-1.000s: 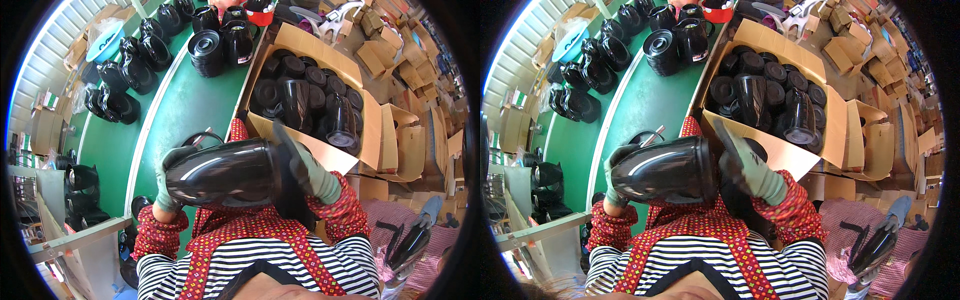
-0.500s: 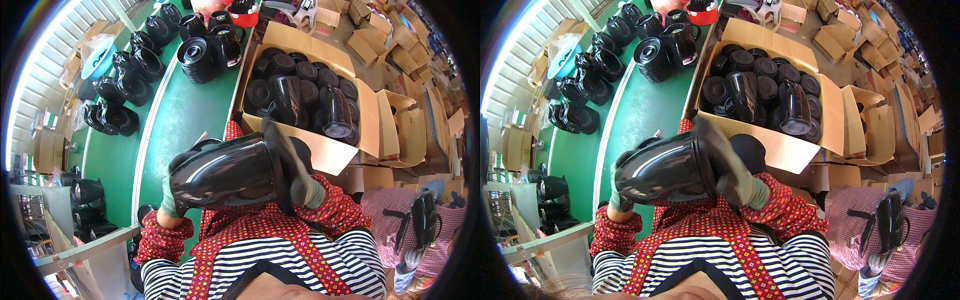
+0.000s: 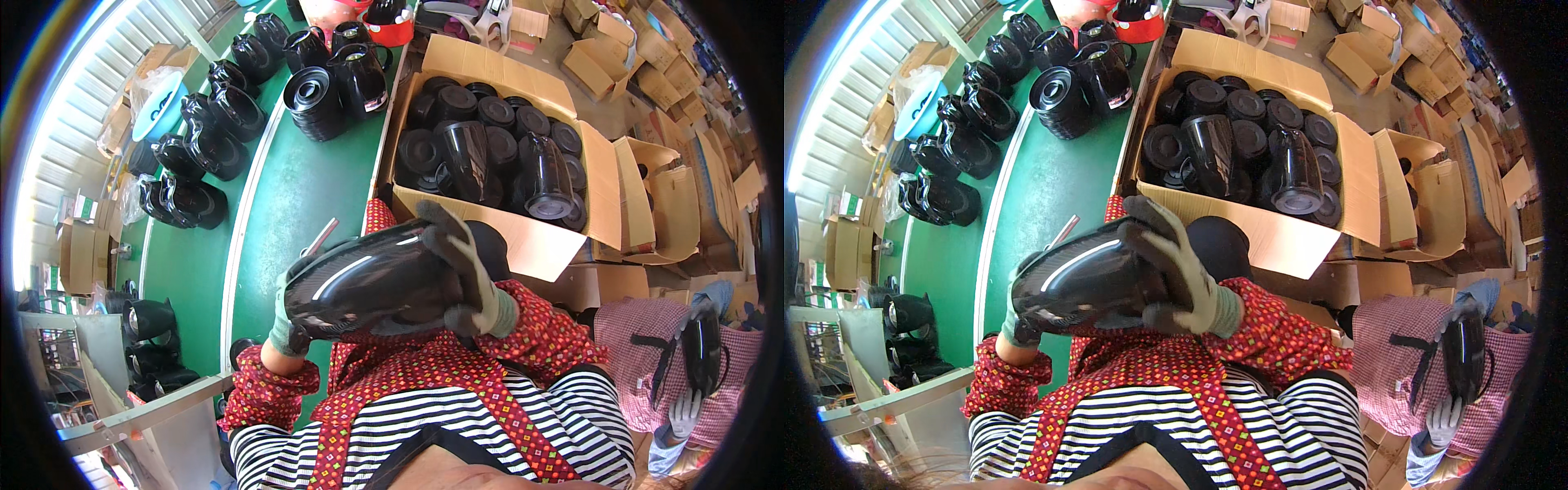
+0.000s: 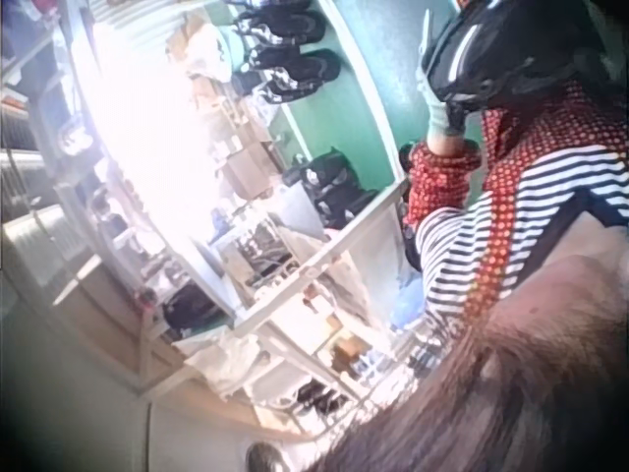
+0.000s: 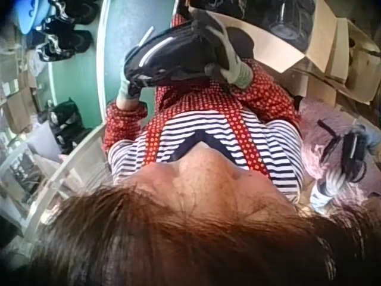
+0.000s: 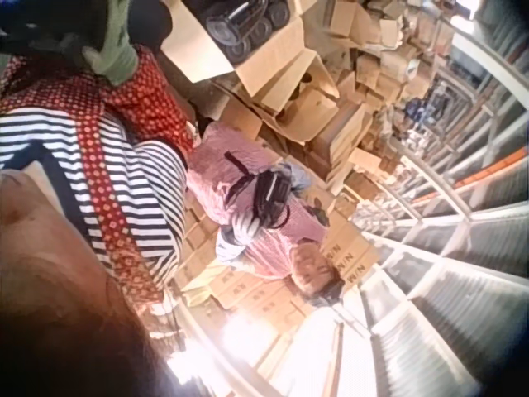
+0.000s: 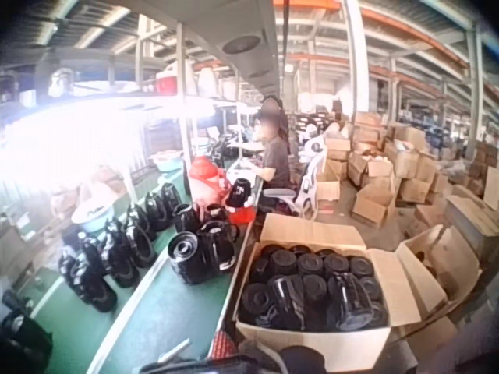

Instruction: The person repeatedly picks up black kettle bodies and lids from a box, inserts a metal rod into the kettle body, and places the assembled unit on a green table. The process is repeated for multiple units throughout the clip.

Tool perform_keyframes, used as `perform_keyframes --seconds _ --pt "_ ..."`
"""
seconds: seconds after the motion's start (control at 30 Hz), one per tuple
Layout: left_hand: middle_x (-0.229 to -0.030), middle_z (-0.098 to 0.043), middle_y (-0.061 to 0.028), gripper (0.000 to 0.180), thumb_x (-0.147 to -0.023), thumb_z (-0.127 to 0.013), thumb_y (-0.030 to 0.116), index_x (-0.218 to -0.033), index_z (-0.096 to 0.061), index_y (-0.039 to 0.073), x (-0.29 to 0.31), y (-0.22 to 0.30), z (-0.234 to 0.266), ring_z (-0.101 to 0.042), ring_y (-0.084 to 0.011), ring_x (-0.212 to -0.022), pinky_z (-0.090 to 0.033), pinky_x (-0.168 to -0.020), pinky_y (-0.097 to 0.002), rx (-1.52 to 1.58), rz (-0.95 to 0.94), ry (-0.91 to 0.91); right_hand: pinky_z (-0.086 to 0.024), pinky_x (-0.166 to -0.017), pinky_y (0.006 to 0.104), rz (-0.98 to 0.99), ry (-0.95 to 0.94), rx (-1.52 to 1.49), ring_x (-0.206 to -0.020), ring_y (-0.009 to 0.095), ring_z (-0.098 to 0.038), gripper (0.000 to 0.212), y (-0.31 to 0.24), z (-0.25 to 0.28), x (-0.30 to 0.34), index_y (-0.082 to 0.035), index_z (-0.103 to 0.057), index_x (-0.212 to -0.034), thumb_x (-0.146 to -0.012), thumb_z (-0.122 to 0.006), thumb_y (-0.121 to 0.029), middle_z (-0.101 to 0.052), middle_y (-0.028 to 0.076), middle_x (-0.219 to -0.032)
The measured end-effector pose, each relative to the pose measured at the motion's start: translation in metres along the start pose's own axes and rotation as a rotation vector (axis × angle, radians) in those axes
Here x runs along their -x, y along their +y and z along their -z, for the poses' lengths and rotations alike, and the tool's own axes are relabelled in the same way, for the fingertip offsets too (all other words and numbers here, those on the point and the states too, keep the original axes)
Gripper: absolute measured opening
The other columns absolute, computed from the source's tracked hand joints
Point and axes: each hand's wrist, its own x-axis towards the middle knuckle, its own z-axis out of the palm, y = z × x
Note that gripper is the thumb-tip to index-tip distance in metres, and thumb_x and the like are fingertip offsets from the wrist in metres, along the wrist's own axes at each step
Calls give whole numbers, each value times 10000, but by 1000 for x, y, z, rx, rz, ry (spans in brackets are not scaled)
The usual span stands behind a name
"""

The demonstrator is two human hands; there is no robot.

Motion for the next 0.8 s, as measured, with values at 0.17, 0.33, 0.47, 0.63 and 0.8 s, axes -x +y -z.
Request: perform_keyframes --seconds 0.17,0.33,0.47,0.63,0.8 --pt "-1496 -562 -322 530 -836 -882 151 -1245 -657 -100 -31 79 -23 -752 -348 -1089 -633 -914 -375 -834 -655 -164 -399 -1211 389 -643 167 -652 -1441 237 -498 764 28 -2 17 -19 -311 -1647 -1130 -371 -579 -486 180 -1583" --pt "-1485 -584 -245 545 -942 -765 177 -1375 -577 -94 -12 28 -13 -652 -352 -1306 -572 -1076 -451 -45 -9 -84 -324 -1247 468 -505 130 -366 -1508 346 -413 893 4 4 6 -20 -325 -1648 -1025 -562 -614 -376 239 -1655" --pt "-1535 -545 -203 611 -1082 -587 166 -1593 -335 -53 -15 -18 -42 -635 -289 -1318 -559 -1112 -424 231 208 -406 -220 -1256 595 183 -220 286 -1523 544 -295 1000 4 22 2 -64 -423 -1602 -836 -782 -598 -210 329 -1700" --pt "-1488 -589 -212 617 -1082 -532 352 -1535 -433 -54 -8 -18 -37 -638 -299 -1311 -538 -1126 -443 470 227 -277 -268 -1227 589 194 -208 276 -1485 533 -365 874 -7 26 -10 -66 -509 -1536 -877 -754 -585 -310 340 -1648" --pt "-1441 -634 -221 715 -1082 -477 538 -1477 -530 -56 -5 11 -40 -640 -309 -1303 -516 -1141 -463 625 151 61 -477 -1142 452 -333 263 -374 -1404 326 -541 698 7 4 20 -18 -417 -1574 -1082 -529 -500 -493 202 -1560"
